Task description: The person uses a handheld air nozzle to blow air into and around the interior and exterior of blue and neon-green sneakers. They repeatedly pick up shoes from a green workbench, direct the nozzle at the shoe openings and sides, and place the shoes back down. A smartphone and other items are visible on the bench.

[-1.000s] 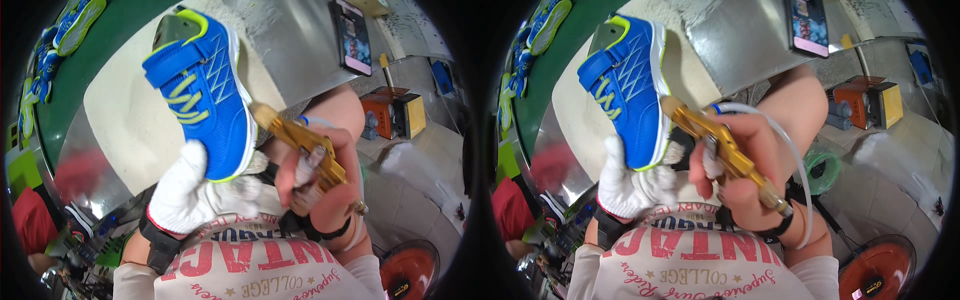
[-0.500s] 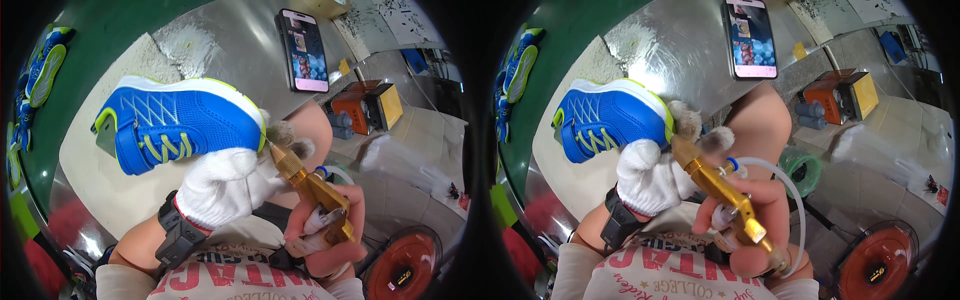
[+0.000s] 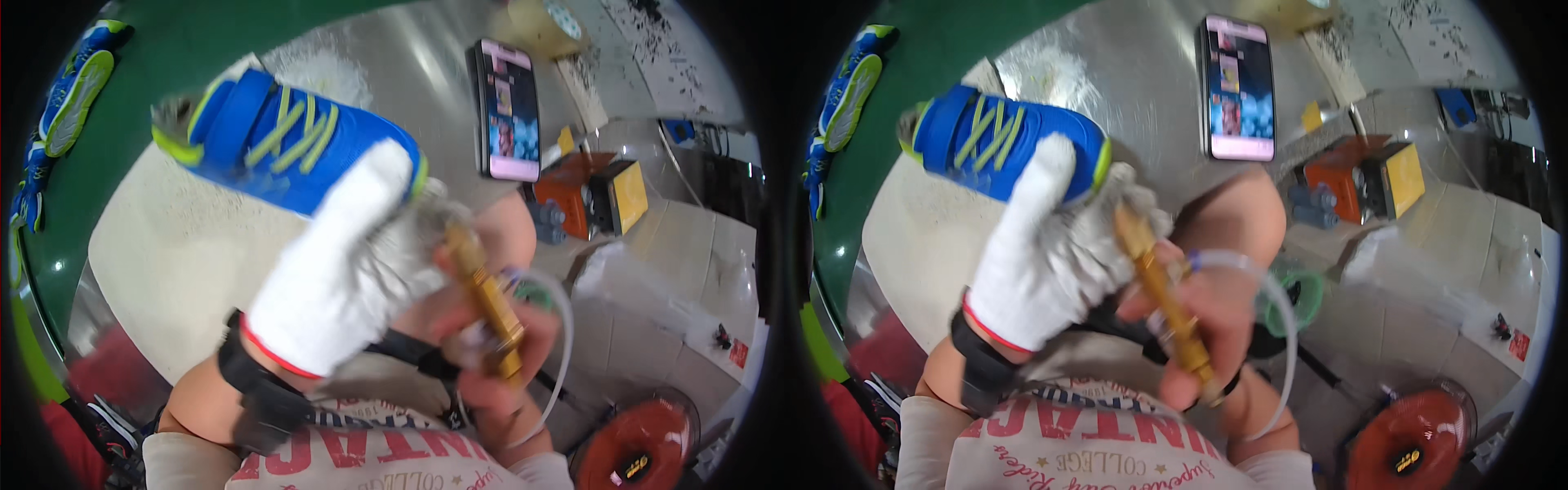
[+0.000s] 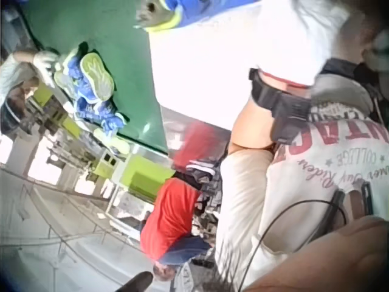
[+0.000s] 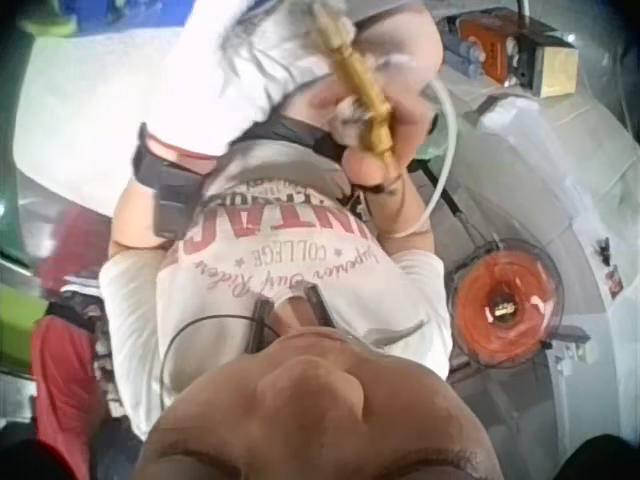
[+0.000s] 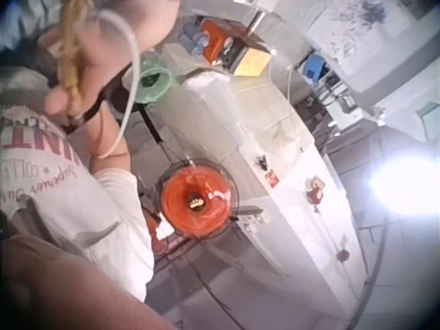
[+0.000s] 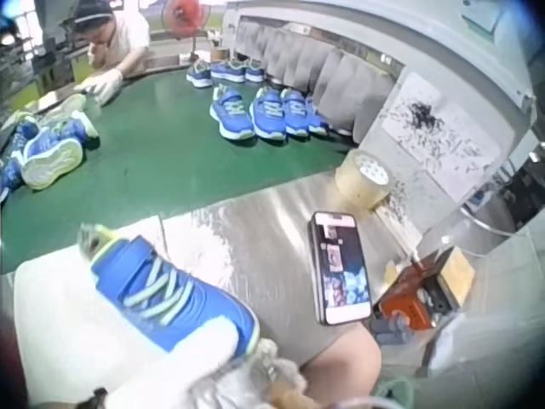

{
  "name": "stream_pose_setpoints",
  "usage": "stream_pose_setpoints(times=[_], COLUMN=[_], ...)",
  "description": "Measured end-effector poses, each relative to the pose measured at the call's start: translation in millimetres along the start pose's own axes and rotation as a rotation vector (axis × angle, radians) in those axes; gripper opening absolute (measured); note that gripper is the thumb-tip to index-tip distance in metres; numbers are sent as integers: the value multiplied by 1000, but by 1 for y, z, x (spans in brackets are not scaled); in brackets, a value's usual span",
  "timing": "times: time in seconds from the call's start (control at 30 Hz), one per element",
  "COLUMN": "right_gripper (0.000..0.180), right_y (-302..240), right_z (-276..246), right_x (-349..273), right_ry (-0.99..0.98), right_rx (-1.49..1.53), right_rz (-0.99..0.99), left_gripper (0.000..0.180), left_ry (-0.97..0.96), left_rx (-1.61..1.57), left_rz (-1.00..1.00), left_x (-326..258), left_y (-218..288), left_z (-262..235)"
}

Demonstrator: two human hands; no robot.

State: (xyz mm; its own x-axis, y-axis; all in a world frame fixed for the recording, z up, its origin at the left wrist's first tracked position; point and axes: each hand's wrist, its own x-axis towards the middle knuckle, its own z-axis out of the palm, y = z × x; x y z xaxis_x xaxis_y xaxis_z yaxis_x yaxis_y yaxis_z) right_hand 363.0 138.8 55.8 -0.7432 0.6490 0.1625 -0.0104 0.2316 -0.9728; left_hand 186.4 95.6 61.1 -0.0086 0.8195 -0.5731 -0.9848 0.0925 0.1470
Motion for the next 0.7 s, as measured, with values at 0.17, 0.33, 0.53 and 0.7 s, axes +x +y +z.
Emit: stream_pose_setpoints(times=[0.17, 0.33, 0.53, 0.7], right_gripper=[87, 75, 73, 72], right_y=[-13, -23, -15, 0], right_z=[-17, -52, -63, -74], right_x=[49, 61, -4, -113], right_ry=[203, 157, 132, 69], right_rx=[90, 3, -489, -718], right_rz=[142, 17, -89, 15], left_gripper=[37, 34, 28, 11], left_ry=[-51, 29, 32, -547], left_rx=[-5, 278, 946, 1830], left_rz=[263, 682, 471, 449], left_x=[-36, -42, -74, -42], left_y=[45, 112, 10, -27], left_z=[-31, -53, -41, -56])
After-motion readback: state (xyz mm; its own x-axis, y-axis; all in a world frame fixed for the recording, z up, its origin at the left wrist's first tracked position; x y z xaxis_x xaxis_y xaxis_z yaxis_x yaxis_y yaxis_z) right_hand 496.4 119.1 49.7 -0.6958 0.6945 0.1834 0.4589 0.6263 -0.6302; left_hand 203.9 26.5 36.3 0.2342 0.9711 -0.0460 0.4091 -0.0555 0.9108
